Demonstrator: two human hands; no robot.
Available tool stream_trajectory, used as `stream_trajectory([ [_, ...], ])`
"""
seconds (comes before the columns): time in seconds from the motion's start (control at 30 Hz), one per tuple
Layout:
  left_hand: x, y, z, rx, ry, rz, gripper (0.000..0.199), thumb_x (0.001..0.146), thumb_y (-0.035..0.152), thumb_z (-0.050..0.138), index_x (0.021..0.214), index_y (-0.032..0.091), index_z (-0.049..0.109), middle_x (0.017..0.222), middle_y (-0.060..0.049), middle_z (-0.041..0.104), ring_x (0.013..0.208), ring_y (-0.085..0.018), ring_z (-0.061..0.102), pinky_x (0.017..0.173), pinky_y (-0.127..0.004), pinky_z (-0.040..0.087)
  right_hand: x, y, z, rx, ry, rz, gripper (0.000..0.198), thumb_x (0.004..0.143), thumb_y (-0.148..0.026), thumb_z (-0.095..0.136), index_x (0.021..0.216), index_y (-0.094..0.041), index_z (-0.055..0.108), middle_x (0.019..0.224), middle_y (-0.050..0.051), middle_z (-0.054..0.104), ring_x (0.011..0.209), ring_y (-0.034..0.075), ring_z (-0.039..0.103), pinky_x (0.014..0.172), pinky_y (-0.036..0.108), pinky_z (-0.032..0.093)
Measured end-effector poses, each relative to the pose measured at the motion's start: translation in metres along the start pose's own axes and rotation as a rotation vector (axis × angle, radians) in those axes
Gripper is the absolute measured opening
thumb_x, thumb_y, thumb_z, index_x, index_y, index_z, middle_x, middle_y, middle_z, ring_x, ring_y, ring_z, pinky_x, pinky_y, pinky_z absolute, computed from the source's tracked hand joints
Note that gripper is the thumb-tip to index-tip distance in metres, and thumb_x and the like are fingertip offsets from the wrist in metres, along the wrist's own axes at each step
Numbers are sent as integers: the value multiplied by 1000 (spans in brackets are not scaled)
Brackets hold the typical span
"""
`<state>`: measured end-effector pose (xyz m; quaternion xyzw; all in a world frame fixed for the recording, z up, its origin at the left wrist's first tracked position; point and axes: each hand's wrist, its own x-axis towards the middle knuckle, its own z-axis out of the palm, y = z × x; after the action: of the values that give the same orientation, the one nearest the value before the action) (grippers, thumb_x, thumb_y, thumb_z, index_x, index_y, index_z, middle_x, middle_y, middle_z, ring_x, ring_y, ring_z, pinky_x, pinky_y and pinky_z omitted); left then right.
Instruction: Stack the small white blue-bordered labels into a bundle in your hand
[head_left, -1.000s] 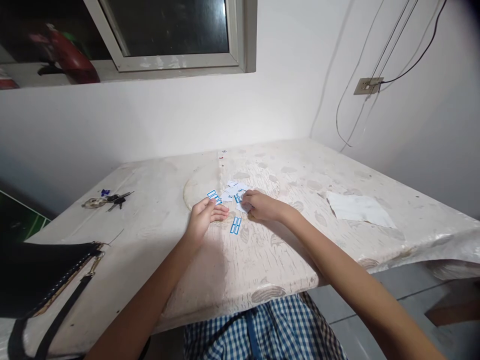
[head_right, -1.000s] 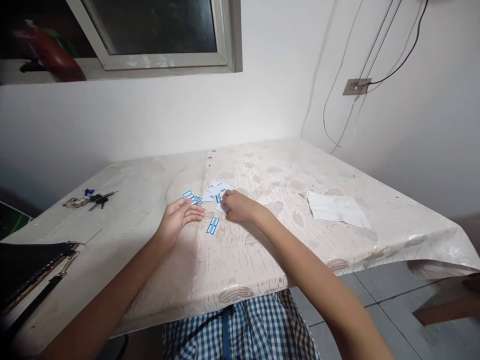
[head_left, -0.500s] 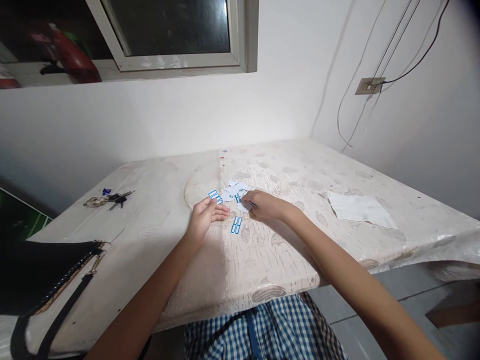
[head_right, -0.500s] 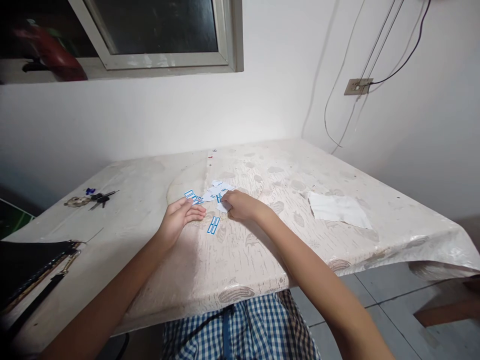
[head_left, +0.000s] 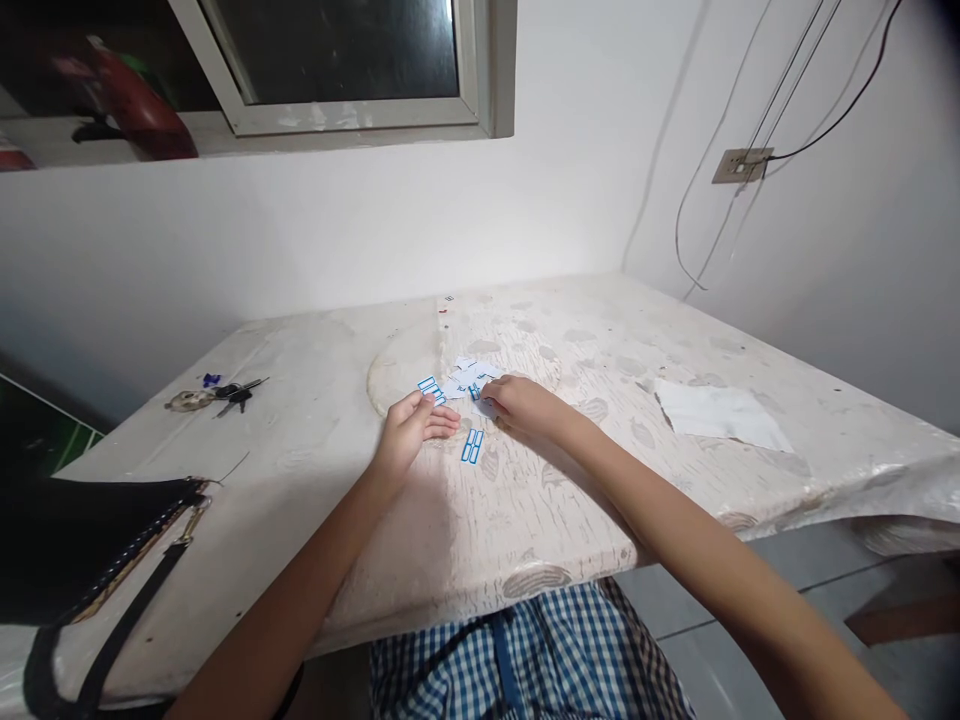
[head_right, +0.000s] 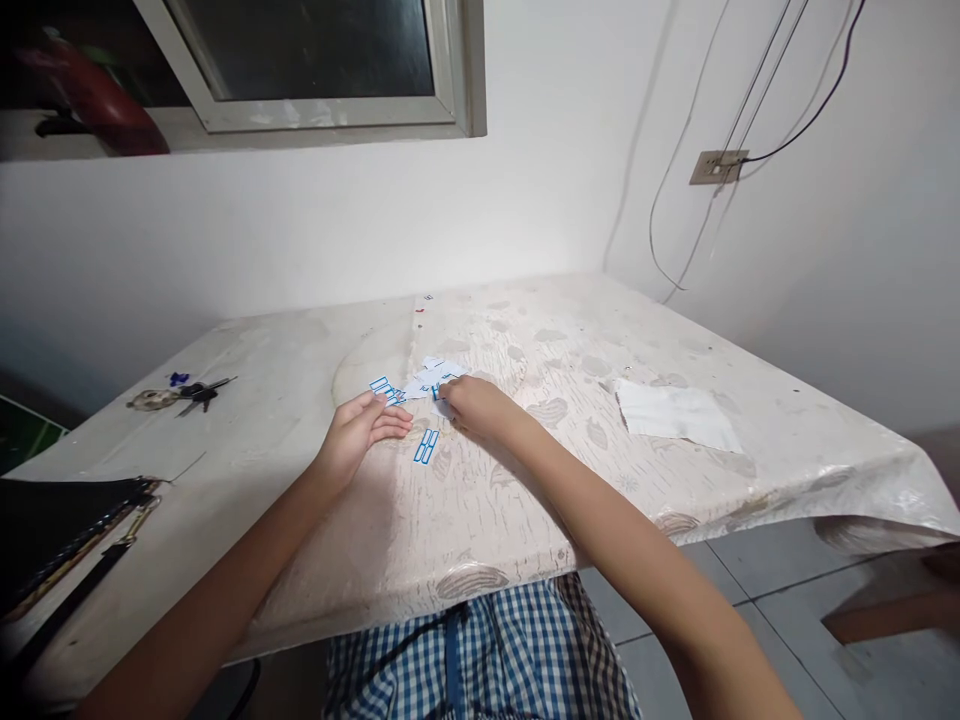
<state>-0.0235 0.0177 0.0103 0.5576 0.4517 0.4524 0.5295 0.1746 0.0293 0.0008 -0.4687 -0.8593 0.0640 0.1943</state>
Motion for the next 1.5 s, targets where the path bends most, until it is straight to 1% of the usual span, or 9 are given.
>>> stream_trajectory([
  [0.13, -2, 2, 2, 3, -5, -4, 25, 82, 38, 52, 73, 15, 49, 70, -7, 67, 61, -16, 64, 66, -29, 52, 2, 3, -2, 129, 105, 36, 17, 89, -28, 52, 93, -13, 58, 93, 5, 58, 87, 18, 55, 79, 37, 43],
  [0.23, -2, 1, 3, 5, -22, -10, 26, 82, 39, 52, 73, 15, 48, 68, -7, 66, 60, -16, 64, 65, -29, 52, 4, 4, -7, 271, 210, 61, 16, 89, -19, 49, 99, -12, 59, 98, 7, 59, 93, 20, 54, 82, 38, 42],
  [0.33, -1, -1, 4, 8, -46, -19, 28, 81, 41, 53, 72, 15, 47, 67, -8, 67, 59, -16, 64, 63, -30, 52, 7, 1, -7, 469, 266, 94, 22, 88, -14, 44, 104, -14, 58, 88, 6, 60, 73, 15, 58, 71, 31, 46],
  [0.43, 0, -3, 4, 15, -76, -31, 29, 81, 43, 54, 73, 15, 47, 67, -8, 67, 58, -17, 64, 64, -31, 53, 9, -4, -5, 689, 266, 125, 22, 85, -17, 46, 105, -14, 56, 70, 1, 57, 54, 12, 55, 56, 26, 47],
  [0.67, 0, -8, 6, 38, -214, -77, 29, 83, 42, 53, 83, 13, 52, 66, -6, 66, 59, -16, 65, 62, -30, 54, 7, -18, -6, 1034, 174, 153, 13, 81, -17, 54, 91, -12, 60, 60, -1, 56, 53, 12, 55, 55, 25, 48],
  [0.83, 0, -11, 9, 52, -288, -61, 33, 83, 45, 53, 85, 13, 54, 68, -4, 65, 60, -15, 65, 60, -29, 54, 6, -23, 1, 1124, 130, 195, 10, 77, -15, 58, 85, -12, 64, 60, 1, 56, 51, 11, 51, 49, 24, 43],
  [1.1, -4, -9, 11, 53, -373, -47, 41, 77, 52, 57, 88, 13, 56, 69, -7, 67, 63, -18, 66, 62, -31, 55, 5, -24, 5, 1256, 124, 210, 21, 74, -17, 61, 94, -13, 62, 70, 0, 52, 50, 9, 49, 43, 22, 37],
  [1.33, -5, -10, 11, 56, -401, -43, 45, 73, 57, 57, 88, 15, 55, 71, -9, 68, 64, -20, 67, 64, -32, 55, 4, -22, 11, 1322, 77, 218, 22, 71, -25, 65, 87, -11, 62, 51, -3, 49, 46, 9, 44, 43, 22, 33],
  [1.5, -6, -12, 8, 85, -438, -33, 42, 75, 53, 58, 94, 15, 56, 76, -10, 67, 66, -20, 67, 66, -32, 54, 4, -20, 13, 1309, 59, 203, 23, 69, -26, 66, 86, -11, 64, 52, -2, 50, 45, 9, 43, 44, 22, 32],
])
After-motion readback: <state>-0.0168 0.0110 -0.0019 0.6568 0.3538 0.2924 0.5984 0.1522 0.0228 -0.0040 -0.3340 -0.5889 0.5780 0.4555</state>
